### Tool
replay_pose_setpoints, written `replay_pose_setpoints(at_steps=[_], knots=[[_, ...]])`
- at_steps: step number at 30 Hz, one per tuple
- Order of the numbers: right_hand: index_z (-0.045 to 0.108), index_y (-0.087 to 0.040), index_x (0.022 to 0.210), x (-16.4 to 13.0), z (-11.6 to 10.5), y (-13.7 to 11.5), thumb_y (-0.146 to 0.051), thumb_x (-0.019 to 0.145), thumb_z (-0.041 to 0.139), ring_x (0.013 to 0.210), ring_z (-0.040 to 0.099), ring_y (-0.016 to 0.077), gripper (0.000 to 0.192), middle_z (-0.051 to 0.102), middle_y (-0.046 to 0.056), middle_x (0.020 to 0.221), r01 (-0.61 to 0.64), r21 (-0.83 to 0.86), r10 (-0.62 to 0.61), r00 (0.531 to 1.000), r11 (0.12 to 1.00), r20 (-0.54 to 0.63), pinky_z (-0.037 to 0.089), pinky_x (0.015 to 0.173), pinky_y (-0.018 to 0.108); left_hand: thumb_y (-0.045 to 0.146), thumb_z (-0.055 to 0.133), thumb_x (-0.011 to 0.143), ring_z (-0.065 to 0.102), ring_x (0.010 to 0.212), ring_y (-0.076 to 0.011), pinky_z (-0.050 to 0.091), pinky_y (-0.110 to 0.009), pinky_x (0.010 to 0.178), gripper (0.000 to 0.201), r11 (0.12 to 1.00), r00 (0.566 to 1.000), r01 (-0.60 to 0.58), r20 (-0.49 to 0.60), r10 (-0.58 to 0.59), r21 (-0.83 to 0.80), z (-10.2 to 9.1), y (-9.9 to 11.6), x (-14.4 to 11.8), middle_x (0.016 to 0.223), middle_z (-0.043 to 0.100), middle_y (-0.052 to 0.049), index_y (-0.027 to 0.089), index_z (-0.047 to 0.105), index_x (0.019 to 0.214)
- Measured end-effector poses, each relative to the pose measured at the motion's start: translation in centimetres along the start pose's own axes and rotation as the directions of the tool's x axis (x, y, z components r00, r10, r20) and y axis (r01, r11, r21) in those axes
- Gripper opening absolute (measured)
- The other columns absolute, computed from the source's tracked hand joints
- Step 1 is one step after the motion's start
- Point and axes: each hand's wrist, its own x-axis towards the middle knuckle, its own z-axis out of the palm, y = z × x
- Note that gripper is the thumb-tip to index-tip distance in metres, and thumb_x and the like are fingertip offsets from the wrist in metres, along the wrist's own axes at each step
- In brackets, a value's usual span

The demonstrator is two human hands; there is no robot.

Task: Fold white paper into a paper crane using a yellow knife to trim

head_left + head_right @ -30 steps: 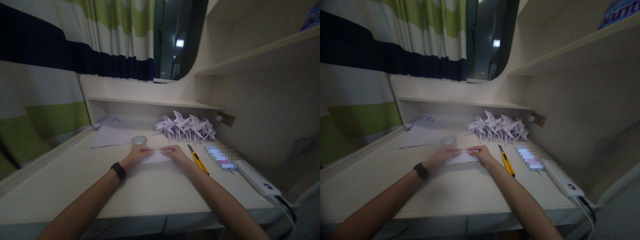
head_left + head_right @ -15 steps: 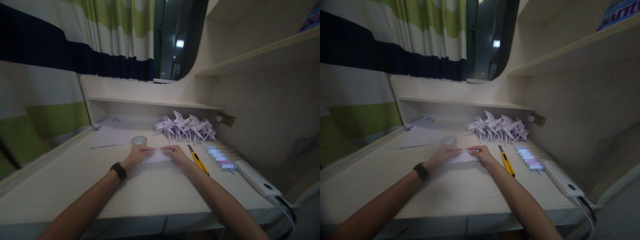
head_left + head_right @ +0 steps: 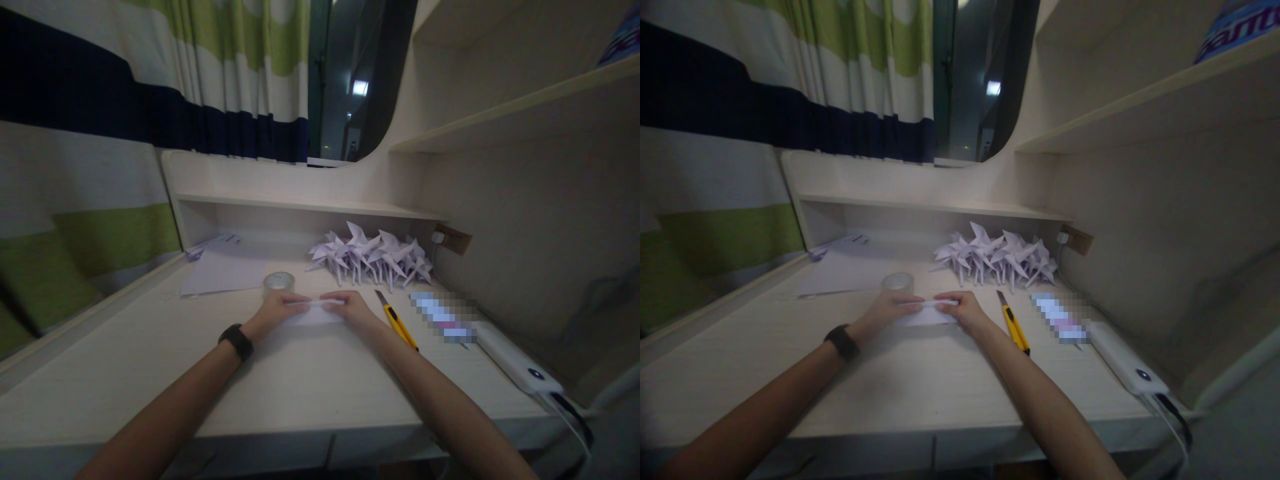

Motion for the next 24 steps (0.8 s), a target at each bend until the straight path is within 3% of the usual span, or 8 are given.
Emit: replay_pose_setpoints(at_steps=[5,11,18,24], knots=[[0.076,-0.013,0.084,-0.10,0.19,-0.22,-0.035,0.053,0.085,0.059,0.057,0.0126,0.040,0.072,0.005,0.073,-0.008,-0.011,0.008,1.000,1.000,0.012,0.043,0.057,0.025,0.036,0.069,0.075,0.067,0.079,-0.0230,0.050,-0.031,0.074,0.027,0.999,1.000,0.001,-0.023,0.000,0.038,-0.02,0.07,0.13,0.092,0.075,-0.008,0.016,0.076,0.093],[0.076,-0.015,0.086,0.34,-0.16,0.23,-0.035,0.050,0.087,0.058,0.061,0.0147,0.042,0.071,0.005,0.074,-0.081,0.087,0.081,0.997,0.993,0.003,0.050,0.052,0.027,0.035,0.071,0.073,0.068,0.078,-0.0230,0.051,-0.030,0.074,0.025,0.996,0.998,-0.017,-0.064,0.023,0.089,-0.48,0.35,0.23,0.087,0.076,-0.007,0.017,0.077,0.089],[0.076,-0.015,0.086,0.45,-0.45,0.59,-0.033,0.053,0.086,0.058,0.062,0.0137,0.040,0.072,0.005,0.075,-0.072,0.115,0.071,0.997,0.991,0.016,0.050,0.051,0.025,0.039,0.067,0.078,0.068,0.076,-0.0200,0.052,-0.029,0.071,0.031,0.999,1.000,0.025,-0.019,-0.025,-0.032,-0.12,0.64,-0.19,0.091,0.076,-0.007,0.017,0.076,0.097],[0.076,-0.015,0.086,0.21,-0.23,0.47,-0.032,0.052,0.086,0.061,0.063,0.0151,0.039,0.072,0.006,0.077,-0.038,0.123,0.032,0.998,0.992,0.045,0.051,0.055,0.028,0.034,0.070,0.075,0.068,0.080,-0.0211,0.052,-0.030,0.076,0.024,1.000,1.000,-0.015,-0.026,0.015,0.012,-0.11,0.73,-0.16,0.090,0.076,-0.007,0.017,0.077,0.091]])
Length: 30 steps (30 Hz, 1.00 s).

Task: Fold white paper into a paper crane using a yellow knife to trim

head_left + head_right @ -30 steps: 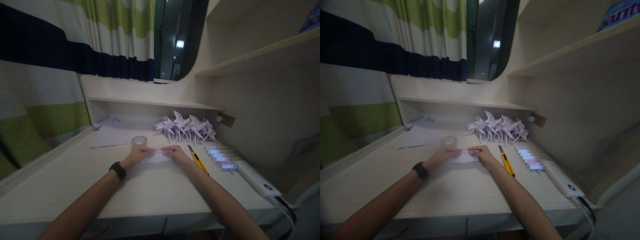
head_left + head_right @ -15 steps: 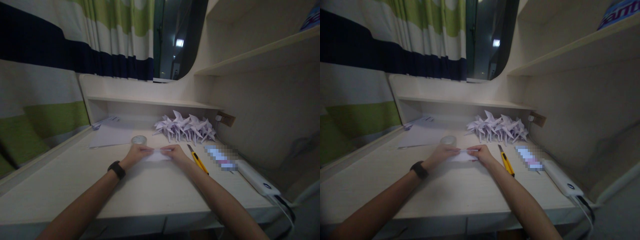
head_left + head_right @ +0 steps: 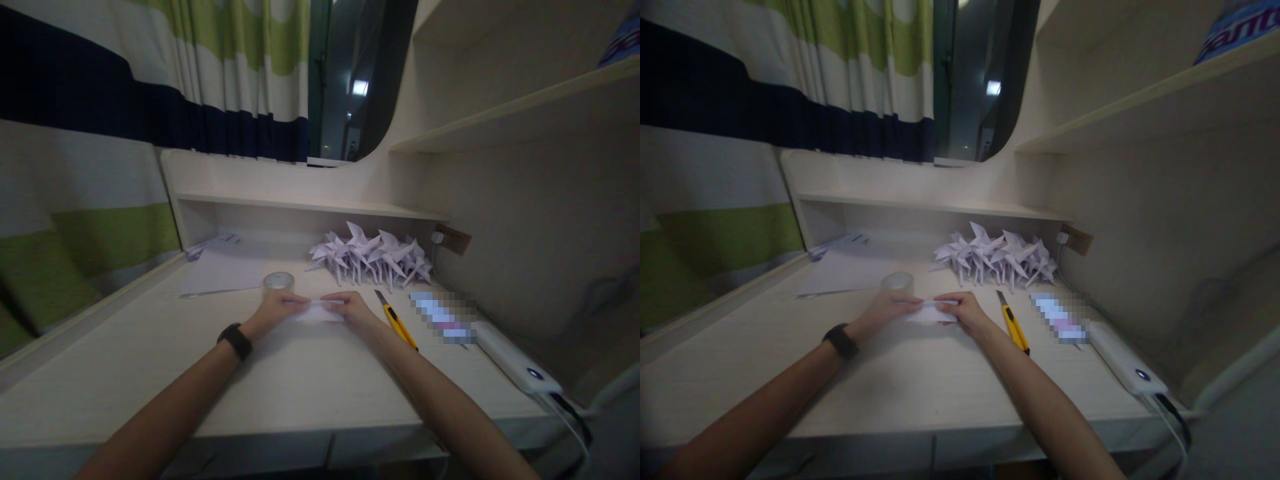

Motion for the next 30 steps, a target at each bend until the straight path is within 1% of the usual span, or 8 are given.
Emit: replay_pose_setpoints(at_steps=[9,15,17,19,21,24,27,30], knots=[[0.076,-0.014,0.085,-0.2,0.5,-0.1,-0.039,0.054,0.084,0.062,0.060,0.0154,0.041,0.071,0.006,0.076,0.032,-0.082,-0.033,0.999,0.996,-0.002,0.048,0.060,0.030,0.032,0.067,0.076,0.067,0.081,-0.0210,0.050,-0.031,0.077,0.027,0.997,0.999,-0.040,0.014,0.039,0.067,-0.1,-0.6,0.4,0.093,0.075,-0.008,0.016,0.075,0.095],[0.075,-0.013,0.085,-0.1,0.5,-0.1,-0.045,0.057,0.080,0.060,0.057,0.0147,0.042,0.071,0.006,0.074,0.024,-0.162,-0.027,0.999,0.987,-0.020,0.044,0.058,0.027,0.040,0.060,0.082,0.064,0.069,-0.0180,0.047,-0.027,0.063,0.030,0.996,0.997,-0.048,0.065,0.043,0.077,0.2,-0.5,0.3,0.079,0.075,-0.006,0.016,0.077,0.087],[0.075,-0.014,0.086,-0.2,0.5,-0.3,-0.046,0.058,0.079,0.061,0.057,0.0153,0.043,0.071,0.006,0.075,0.018,-0.178,-0.023,0.999,0.984,-0.024,0.044,0.058,0.028,0.044,0.057,0.083,0.061,0.062,-0.0166,0.044,-0.025,0.056,0.035,0.995,0.999,-0.030,0.022,0.028,0.092,0.2,-0.4,0.4,0.073,0.073,-0.006,0.015,0.076,0.079],[0.075,-0.014,0.086,-0.4,0.5,-0.5,-0.049,0.060,0.077,0.060,0.057,0.0153,0.043,0.071,0.005,0.074,0.020,-0.203,-0.027,0.999,0.979,-0.032,0.044,0.058,0.028,0.048,0.055,0.083,0.059,0.057,-0.0157,0.041,-0.024,0.050,0.041,0.995,0.994,0.045,-0.105,-0.035,0.088,-0.2,-0.3,0.6,0.067,0.071,-0.006,0.014,0.075,0.072],[0.075,-0.014,0.085,-0.4,0.4,-0.6,-0.050,0.063,0.075,0.060,0.057,0.0157,0.043,0.071,0.006,0.074,0.031,-0.263,-0.038,0.999,0.964,-0.024,0.044,0.058,0.028,0.049,0.053,0.083,0.058,0.053,-0.0151,0.039,-0.024,0.047,0.042,0.990,0.946,0.135,-0.304,-0.114,0.047,-1.0,-0.5,0.8,0.065,0.069,-0.006,0.014,0.074,0.071],[0.076,-0.013,0.083,-0.2,0.0,-0.2,-0.051,0.066,0.072,0.066,0.060,0.0181,0.042,0.072,0.007,0.076,0.068,-0.399,-0.066,0.998,0.914,0.021,0.045,0.061,0.028,0.048,0.052,0.082,0.056,0.051,-0.0152,0.038,-0.024,0.049,0.041,0.981,0.793,0.182,-0.600,-0.110,0.060,-3.0,-1.5,1.3,0.058,0.066,-0.004,0.014,0.074,0.075],[0.076,-0.012,0.086,0.2,-0.4,0.5,-0.049,0.071,0.068,0.071,0.061,0.0194,0.041,0.073,0.007,0.081,0.134,-0.561,-0.100,0.991,0.817,0.090,0.044,0.064,0.027,0.048,0.049,0.082,0.061,0.059,-0.0175,0.040,-0.025,0.055,0.041,0.962,0.685,0.230,-0.727,-0.052,0.147,-5.2,-2.7,1.7,0.062,0.067,-0.004,0.015,0.074,0.081],[0.076,-0.012,0.085,0.2,-0.3,0.9,-0.043,0.078,0.062,0.067,0.061,0.0174,0.035,0.073,0.006,0.076,0.199,-0.718,-0.118,0.980,0.667,0.161,0.041,0.060,0.024,0.047,0.046,0.084,0.064,0.067,-0.0203,0.041,-0.027,0.059,0.041,0.909,0.661,0.332,-0.749,-0.034,0.252,-6.6,-3.5,1.7,0.066,0.069,-0.005,0.017,0.073,0.080]])
